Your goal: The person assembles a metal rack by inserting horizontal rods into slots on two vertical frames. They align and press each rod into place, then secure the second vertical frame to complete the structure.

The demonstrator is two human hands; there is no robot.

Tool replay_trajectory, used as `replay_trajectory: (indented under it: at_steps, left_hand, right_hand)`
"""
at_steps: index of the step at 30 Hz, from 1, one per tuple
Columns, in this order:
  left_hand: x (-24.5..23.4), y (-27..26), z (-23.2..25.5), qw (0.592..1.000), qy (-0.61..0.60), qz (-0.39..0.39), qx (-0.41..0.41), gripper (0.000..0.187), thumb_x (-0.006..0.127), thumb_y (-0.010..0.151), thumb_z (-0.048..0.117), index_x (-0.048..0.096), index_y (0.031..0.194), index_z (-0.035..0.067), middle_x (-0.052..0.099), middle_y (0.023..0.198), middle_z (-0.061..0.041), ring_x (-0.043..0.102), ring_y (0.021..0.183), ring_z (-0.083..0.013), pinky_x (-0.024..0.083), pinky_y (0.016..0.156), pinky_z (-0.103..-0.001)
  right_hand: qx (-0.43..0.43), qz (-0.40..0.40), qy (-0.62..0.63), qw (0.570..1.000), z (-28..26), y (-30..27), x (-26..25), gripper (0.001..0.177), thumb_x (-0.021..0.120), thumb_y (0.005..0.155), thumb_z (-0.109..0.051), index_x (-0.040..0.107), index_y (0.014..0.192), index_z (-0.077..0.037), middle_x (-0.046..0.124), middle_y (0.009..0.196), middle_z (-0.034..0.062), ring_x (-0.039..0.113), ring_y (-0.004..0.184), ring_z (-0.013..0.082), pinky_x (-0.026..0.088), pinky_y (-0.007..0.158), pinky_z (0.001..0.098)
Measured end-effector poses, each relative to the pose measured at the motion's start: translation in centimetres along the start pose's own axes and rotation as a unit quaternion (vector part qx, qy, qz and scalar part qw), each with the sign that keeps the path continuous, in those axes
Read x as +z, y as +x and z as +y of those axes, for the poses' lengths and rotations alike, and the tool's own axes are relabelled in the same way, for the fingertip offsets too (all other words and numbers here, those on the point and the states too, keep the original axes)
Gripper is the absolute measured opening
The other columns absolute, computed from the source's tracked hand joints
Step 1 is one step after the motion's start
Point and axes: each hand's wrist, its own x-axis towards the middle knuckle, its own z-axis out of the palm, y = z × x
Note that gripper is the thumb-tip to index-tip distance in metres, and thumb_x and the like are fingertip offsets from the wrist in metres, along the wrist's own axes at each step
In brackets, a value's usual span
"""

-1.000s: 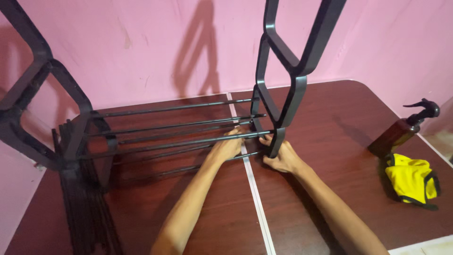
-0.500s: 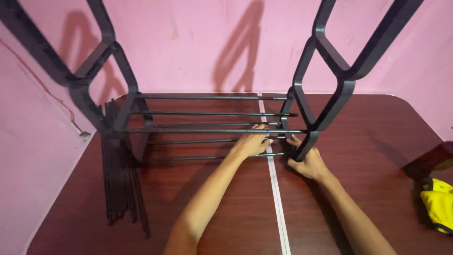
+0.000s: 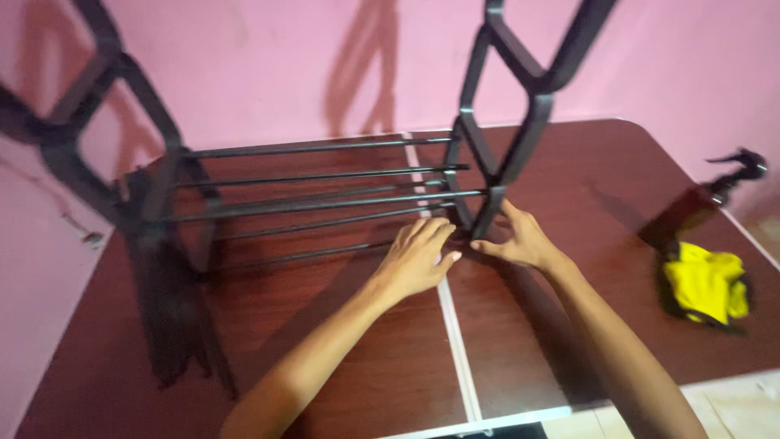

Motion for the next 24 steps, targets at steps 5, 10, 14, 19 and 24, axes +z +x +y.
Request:
replay_trajectory:
  at_steps: [5, 10, 14, 19, 24]
  left_hand:
    - [1.9, -1.1, 4.5, 0.998, 0.050, -0.034, 0.021, 0.072, 0.069, 0.092, 0.043, 0.048, 0.147, 0.001, 0.040, 0.159, -0.019, 0.032, 0.150, -0.0372, 0.027, 0.117, -0.061]
    - [2.7, -3.3, 8.2, 0.992, 0.006, -0.126, 0.002, 0.084, 0.066, 0.092, 0.048, 0.034, 0.156, 0.004, 0.020, 0.167, -0.019, 0.012, 0.155, -0.0360, 0.013, 0.120, -0.065]
    - [2.3, -4.3, 10.3, 0.985, 0.016, -0.169, 0.022, 0.084, 0.064, 0.093, 0.050, 0.033, 0.157, 0.005, 0.018, 0.167, -0.018, 0.009, 0.155, -0.0359, 0.009, 0.120, -0.066]
    - [1.0, -5.8, 10.4, 0.985, 0.006, -0.170, 0.011, 0.084, 0.063, 0.093, 0.052, 0.033, 0.158, 0.006, 0.019, 0.168, -0.016, 0.009, 0.157, -0.0343, 0.009, 0.122, -0.065]
    - [-1.1, -6.9, 9.1, 0.984, 0.053, -0.169, -0.023, 0.086, 0.064, 0.091, 0.053, 0.032, 0.157, 0.009, 0.016, 0.168, -0.017, 0.008, 0.156, -0.0343, 0.007, 0.119, -0.067]
  right_hand:
    - [-0.047, -0.010, -0.043, 0.998, -0.3, -3.2, -3.8, 0.108, 0.090, 0.069, -0.039, 0.035, 0.154, -0.001, 0.053, 0.144, 0.0312, 0.053, 0.134, 0.0435, 0.047, 0.107, 0.0500]
    - [-0.050, -0.012, -0.114, 0.992, -0.4, -7.9, -7.0, 0.107, 0.090, 0.071, -0.039, 0.035, 0.153, 0.001, 0.046, 0.148, 0.0352, 0.048, 0.137, 0.0463, 0.041, 0.112, 0.0488]
    - [0.089, -0.073, -0.173, 0.978, -1.4, -11.0, -8.1, 0.080, 0.085, 0.076, -0.040, 0.055, 0.141, -0.003, 0.065, 0.120, 0.0305, 0.066, 0.112, 0.0416, 0.053, 0.095, 0.0470]
    - [-0.021, -0.138, -0.147, 0.979, -2.9, -12.5, -7.5, 0.032, 0.076, 0.086, -0.033, 0.078, 0.106, -0.008, 0.078, 0.093, 0.0180, 0.075, 0.080, 0.0373, 0.060, 0.071, 0.0456]
    - [0.074, -0.189, -0.157, 0.967, -6.1, -11.1, -5.4, 0.035, 0.072, 0.087, -0.032, 0.071, 0.111, -0.007, 0.076, 0.088, 0.0200, 0.076, 0.076, 0.0360, 0.060, 0.074, 0.0466]
